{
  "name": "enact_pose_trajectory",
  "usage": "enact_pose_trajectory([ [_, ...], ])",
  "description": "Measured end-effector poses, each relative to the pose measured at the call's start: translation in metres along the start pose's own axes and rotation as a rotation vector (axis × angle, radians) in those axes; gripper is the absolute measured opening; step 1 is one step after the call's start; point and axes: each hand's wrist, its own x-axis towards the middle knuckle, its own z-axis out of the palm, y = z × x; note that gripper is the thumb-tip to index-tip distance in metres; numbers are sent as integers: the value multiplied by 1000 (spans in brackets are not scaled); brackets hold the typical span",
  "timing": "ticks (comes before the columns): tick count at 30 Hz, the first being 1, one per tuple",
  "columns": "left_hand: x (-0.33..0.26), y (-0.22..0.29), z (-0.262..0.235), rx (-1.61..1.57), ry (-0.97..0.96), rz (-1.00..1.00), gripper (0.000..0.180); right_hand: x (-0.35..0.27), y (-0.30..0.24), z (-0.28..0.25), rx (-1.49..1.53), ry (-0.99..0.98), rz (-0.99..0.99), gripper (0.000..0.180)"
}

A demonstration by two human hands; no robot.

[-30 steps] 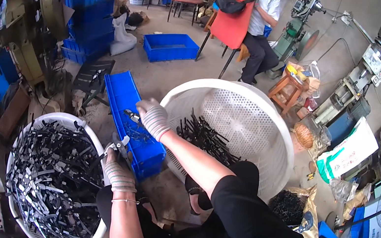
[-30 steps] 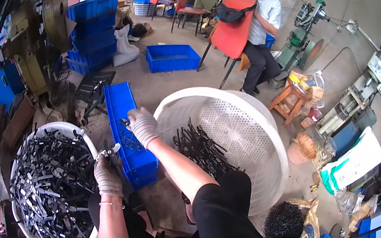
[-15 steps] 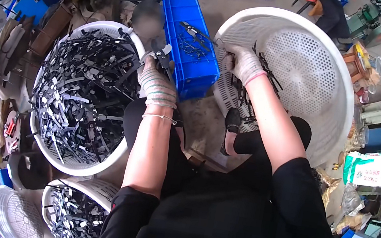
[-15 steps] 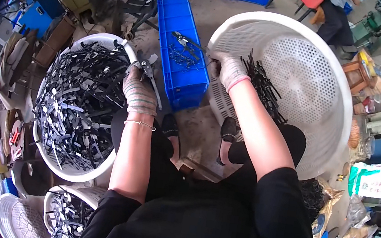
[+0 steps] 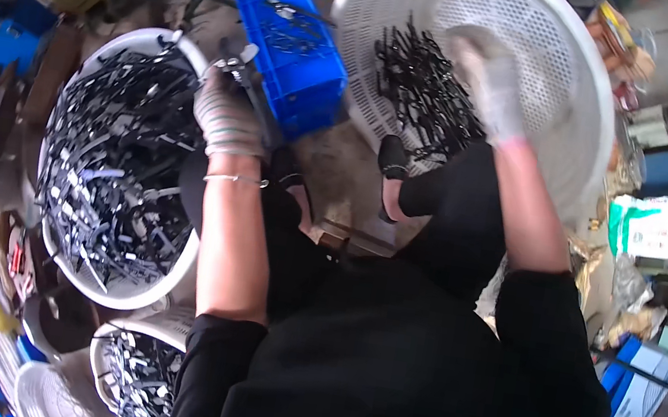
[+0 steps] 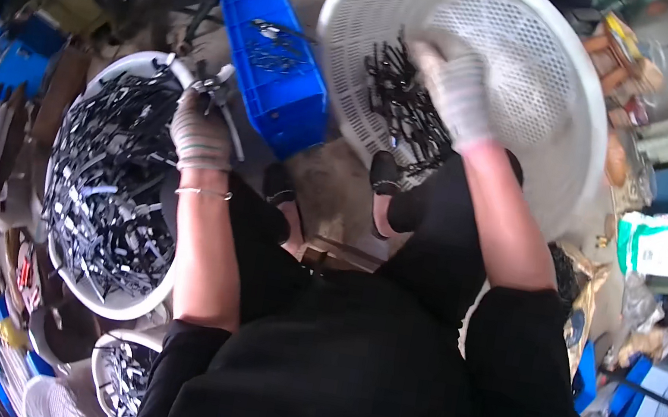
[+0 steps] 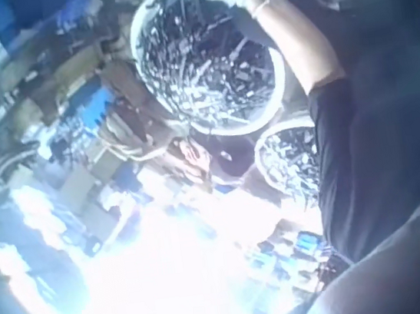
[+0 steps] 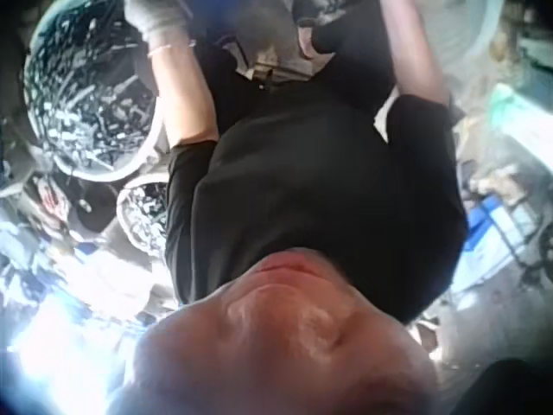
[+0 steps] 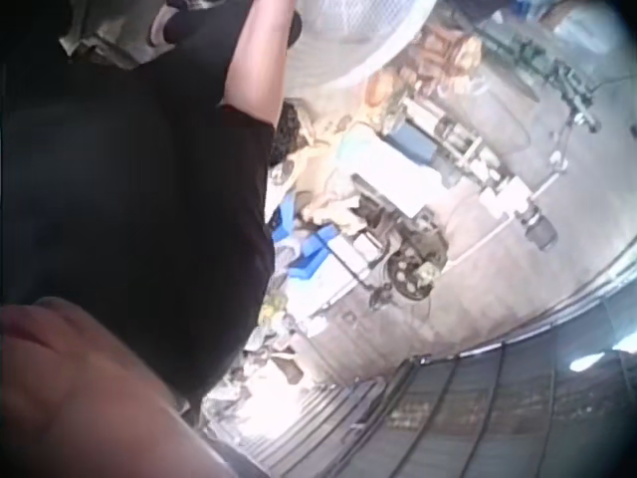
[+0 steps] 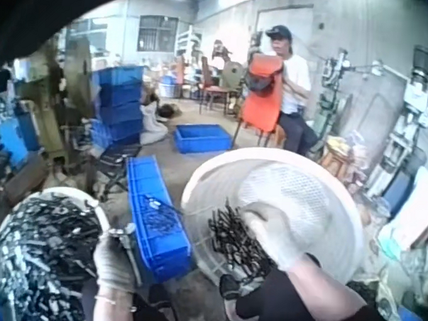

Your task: The person assembles pliers by fitting metal handles, blades, and springs together by hand, then lifts and rearranges the baskets filled with components on the floor.

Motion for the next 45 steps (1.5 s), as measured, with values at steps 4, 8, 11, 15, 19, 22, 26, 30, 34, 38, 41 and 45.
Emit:
enact_pose_trajectory([
  [4, 9, -9, 6, 110, 37, 3, 25, 9, -32, -107, -1256, 418, -777, 20],
  [8, 15, -26, -1, 194, -30, -43, 25, 53, -16, -149, -1220, 148, -603, 25],
  [11, 9, -27, -6, 266, 20, -24, 25, 48, -25, -138, -1240, 245, -725, 17],
  [15, 9, -26, -17, 303, -141, -76, 24, 112, -12, -167, -1301, 174, -666, 14],
  [19, 21, -23, -34, 323, -69, -97, 22, 178, 16, -162, -1355, 136, -773, 12],
  [22, 15, -30, -24, 374, -58, -51, 22, 184, 18, -181, -1336, 130, -634, 12],
  [26, 12, -28, -13, 413, -89, -69, 23, 171, 28, -212, -1413, 123, -483, 14],
  [30, 4, -36, 2, 436, -146, -108, 24, 162, 55, -244, -1484, 235, -599, 15],
  [34, -9, -37, 13, 421, -150, -170, 23, 159, 61, -245, -1393, 351, -287, 18],
  [38, -15, -33, 20, 416, -151, -174, 22, 147, 45, -234, -1362, 285, -62, 24],
  [41, -19, -24, 20, 406, -190, -114, 22, 135, 50, -249, -1509, 362, -96, 33],
  [45, -5, -15, 11, 332, -267, -95, 26, 107, 44, -241, -1502, 397, -29, 34],
])
